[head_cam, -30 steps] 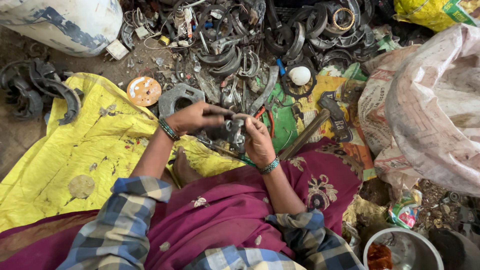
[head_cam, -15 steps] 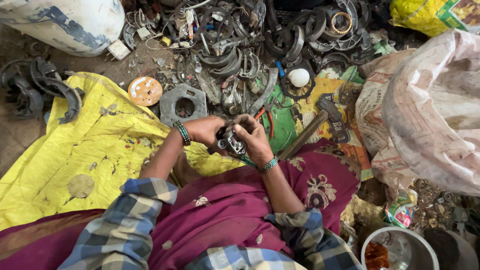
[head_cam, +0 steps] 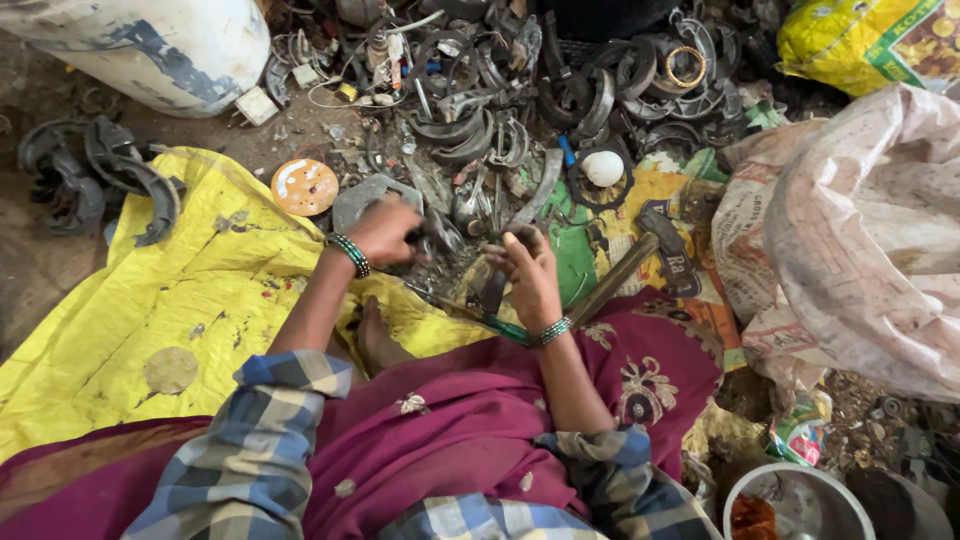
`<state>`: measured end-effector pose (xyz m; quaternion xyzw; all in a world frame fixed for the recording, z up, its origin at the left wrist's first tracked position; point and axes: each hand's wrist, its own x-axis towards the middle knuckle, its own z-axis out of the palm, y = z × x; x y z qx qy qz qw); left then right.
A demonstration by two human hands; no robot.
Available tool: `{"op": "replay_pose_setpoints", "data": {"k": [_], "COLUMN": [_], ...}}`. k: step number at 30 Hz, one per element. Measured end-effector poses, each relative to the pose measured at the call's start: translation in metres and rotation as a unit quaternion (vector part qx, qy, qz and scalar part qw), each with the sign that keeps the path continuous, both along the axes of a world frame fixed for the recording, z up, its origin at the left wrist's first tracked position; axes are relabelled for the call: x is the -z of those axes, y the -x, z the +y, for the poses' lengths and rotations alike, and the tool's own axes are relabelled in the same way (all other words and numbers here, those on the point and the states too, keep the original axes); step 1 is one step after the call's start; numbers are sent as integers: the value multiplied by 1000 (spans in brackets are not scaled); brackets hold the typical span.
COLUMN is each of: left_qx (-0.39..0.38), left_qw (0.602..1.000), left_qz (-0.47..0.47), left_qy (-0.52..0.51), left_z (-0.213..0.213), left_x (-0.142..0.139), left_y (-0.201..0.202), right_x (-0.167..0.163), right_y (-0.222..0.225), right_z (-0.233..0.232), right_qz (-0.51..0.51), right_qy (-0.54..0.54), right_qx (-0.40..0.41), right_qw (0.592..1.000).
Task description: The person sits on the ground in a scrap yard and breaks cast metal parts with a heavy blade and hammer, striking the parts placed on a stone block. They turn and reposition the metal pieces between strikes and sort the broken pieces among the scrap pile.
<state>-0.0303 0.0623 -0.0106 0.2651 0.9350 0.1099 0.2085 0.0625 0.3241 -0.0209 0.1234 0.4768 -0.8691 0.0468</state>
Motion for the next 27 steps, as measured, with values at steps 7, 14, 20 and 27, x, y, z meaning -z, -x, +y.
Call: {"op": "replay_pose_setpoints", "data": {"k": [7,14,20,27], "left_qx": [-182,-197,-190,-160], "left_qw": [963,948,953,941], "left_qz": [193,235,226,295], "left_qy": [49,-82,-67,-33], "left_z": [-43,-44,-41,-38], "left_x": [11,43,68,71], "left_y": [-8,-22,-31,-37], "right_x": [42,52,72,84], "right_y": [5,-4,1,10], "right_z": [7,-5,-5,11], "right_qz": [46,-30,-58,-99], "right_qy": [-406,-675,-645,-577], "right_qx": [-31,-31,-32,-8], "right_qw": [912,736,761,811]}}
